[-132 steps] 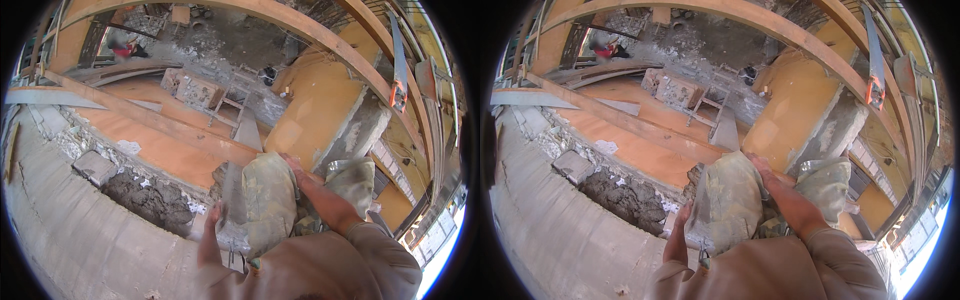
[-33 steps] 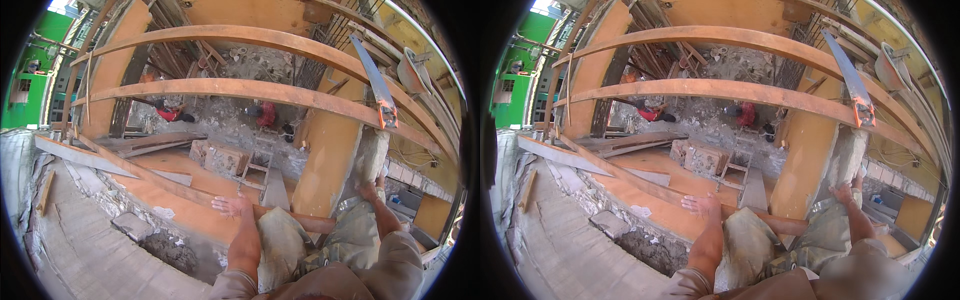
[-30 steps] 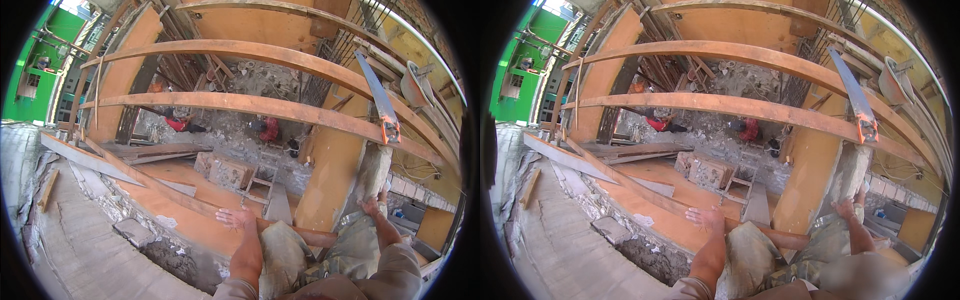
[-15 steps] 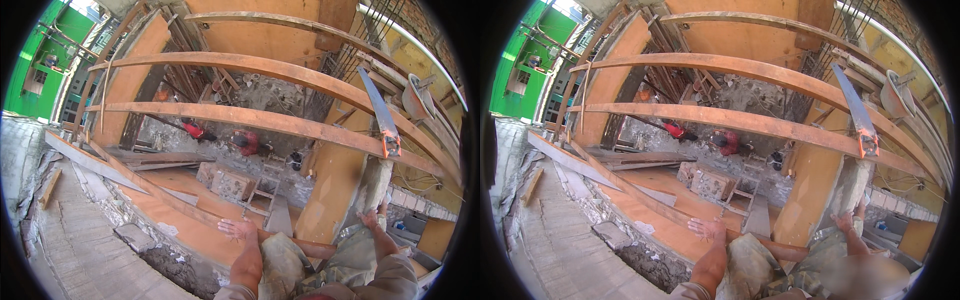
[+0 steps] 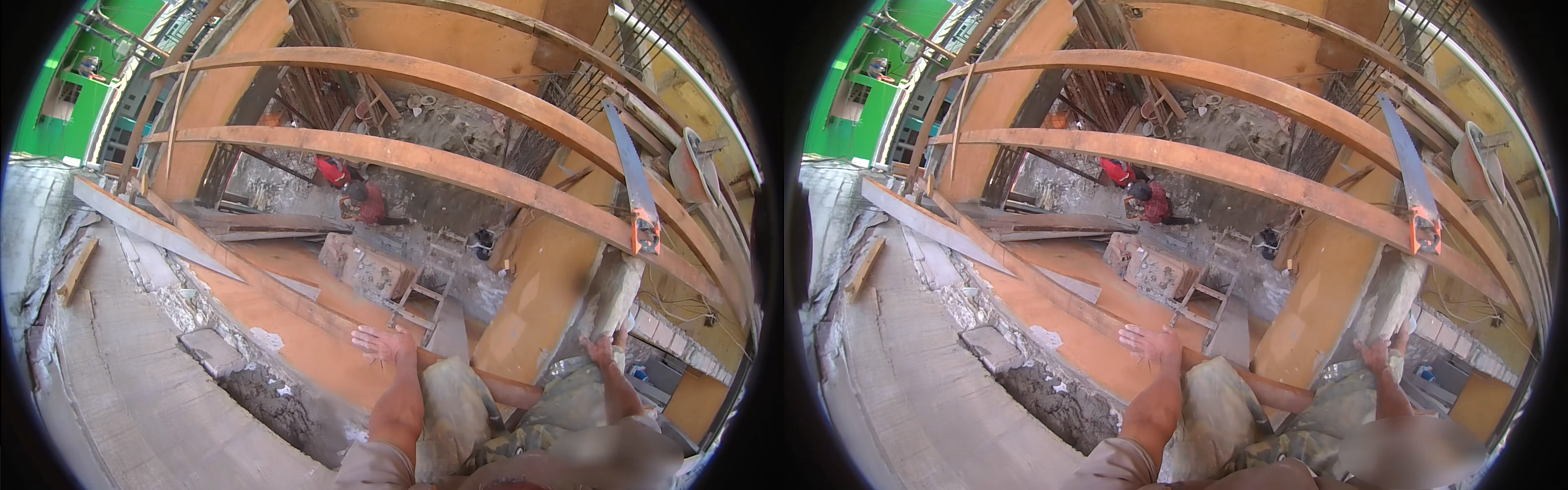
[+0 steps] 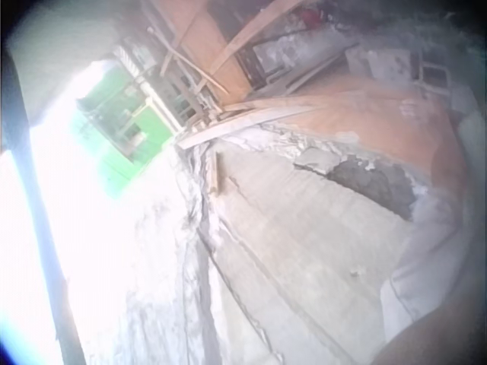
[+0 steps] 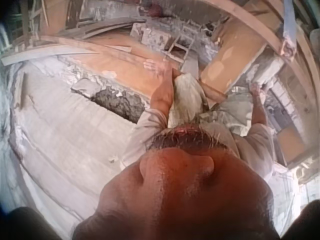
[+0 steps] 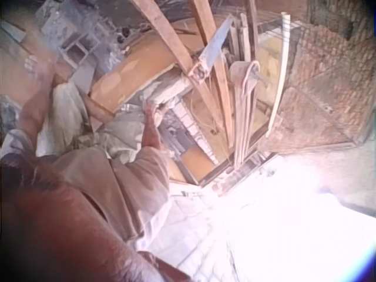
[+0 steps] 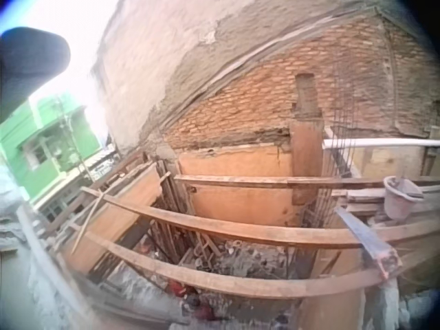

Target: The person positions and secures wooden planks against a concrete wall using both hands. They adjust the planks to fit the curved surface and ensure stability while working on scaffolding.

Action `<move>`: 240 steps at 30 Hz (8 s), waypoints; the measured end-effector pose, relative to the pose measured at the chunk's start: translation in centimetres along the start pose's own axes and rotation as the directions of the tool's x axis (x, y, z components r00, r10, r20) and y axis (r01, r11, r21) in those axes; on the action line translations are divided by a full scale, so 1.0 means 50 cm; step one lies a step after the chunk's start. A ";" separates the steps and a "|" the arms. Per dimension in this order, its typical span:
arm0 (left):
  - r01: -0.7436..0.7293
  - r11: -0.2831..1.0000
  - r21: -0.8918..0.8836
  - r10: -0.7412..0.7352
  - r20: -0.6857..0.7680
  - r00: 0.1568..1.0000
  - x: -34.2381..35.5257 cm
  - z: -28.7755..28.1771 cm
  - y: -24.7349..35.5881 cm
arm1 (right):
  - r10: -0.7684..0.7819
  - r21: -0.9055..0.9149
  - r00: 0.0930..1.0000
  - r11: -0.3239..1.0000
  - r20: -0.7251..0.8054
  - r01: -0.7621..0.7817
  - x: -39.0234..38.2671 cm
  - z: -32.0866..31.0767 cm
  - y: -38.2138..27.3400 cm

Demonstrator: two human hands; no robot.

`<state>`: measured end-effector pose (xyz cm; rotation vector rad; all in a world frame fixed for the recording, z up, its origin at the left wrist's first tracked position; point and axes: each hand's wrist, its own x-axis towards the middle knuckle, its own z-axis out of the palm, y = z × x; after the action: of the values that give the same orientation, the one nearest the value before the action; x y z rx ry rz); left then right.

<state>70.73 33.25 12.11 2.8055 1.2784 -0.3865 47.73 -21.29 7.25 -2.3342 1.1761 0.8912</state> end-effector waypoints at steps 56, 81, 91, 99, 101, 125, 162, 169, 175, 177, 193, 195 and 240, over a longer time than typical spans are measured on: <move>-0.047 0.991 -0.123 0.042 -0.046 0.998 0.009 0.006 -0.019 | -0.204 0.124 0.968 0.975 0.146 0.187 -0.018 -0.059 0.048; -0.029 0.999 -0.032 0.030 0.024 0.999 0.017 0.017 -0.010 | 0.105 -0.395 0.993 0.916 0.057 -0.075 0.070 -0.034 -0.019; -0.015 1.000 0.004 0.015 0.022 1.000 0.017 0.021 -0.004 | 0.012 -0.199 0.999 0.980 -0.031 -0.018 -0.002 -0.056 -0.048; 0.003 1.000 -0.003 -0.003 -0.007 1.000 0.002 0.003 0.010 | 0.080 -0.333 0.997 0.940 0.002 -0.075 -0.077 -0.120 -0.160; -0.007 1.000 -0.023 0.007 -0.017 1.000 0.003 0.016 -0.001 | 0.133 -0.254 0.989 0.960 0.059 -0.114 -0.094 -0.133 -0.193; 0.034 0.998 0.048 -0.035 0.029 0.999 0.009 0.005 0.002 | -0.168 -0.118 0.979 0.981 -0.112 0.155 -0.053 -0.096 -0.101; 0.008 0.998 0.067 -0.006 -0.030 1.000 0.015 0.026 -0.003 | -0.477 -0.512 0.682 0.841 -0.554 0.173 0.255 -0.467 -0.223; 0.007 1.000 0.013 -0.007 -0.032 0.999 0.007 0.020 0.001 | -0.518 -0.379 0.636 0.854 -0.571 0.356 0.059 -0.474 -0.244; -0.001 1.000 -0.024 0.001 -0.003 1.000 0.013 0.018 -0.010 | -0.850 -0.360 0.372 0.502 -0.372 0.787 -0.294 -0.298 -0.387; -0.012 1.000 0.002 0.012 0.018 1.000 0.011 0.015 -0.007 | -0.865 -0.207 0.464 0.498 -0.193 0.842 -0.325 -0.220 -0.396; 0.010 0.999 0.050 -0.011 0.024 1.000 0.011 0.007 0.002 | -0.466 0.028 0.823 0.875 0.324 0.484 -0.070 0.328 -0.660; 0.013 0.999 0.045 -0.014 0.026 1.000 0.011 0.005 0.002 | -0.468 0.060 0.820 0.877 0.329 0.477 -0.072 0.340 -0.693; -0.110 0.994 -0.026 0.107 -0.099 0.989 0.011 0.044 -0.022 | -0.592 0.066 0.785 0.804 0.182 0.591 0.221 0.516 -0.931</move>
<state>69.77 34.09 9.91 2.8838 1.1311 -0.2250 81.08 14.23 -16.80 -2.3216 0.3093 0.8408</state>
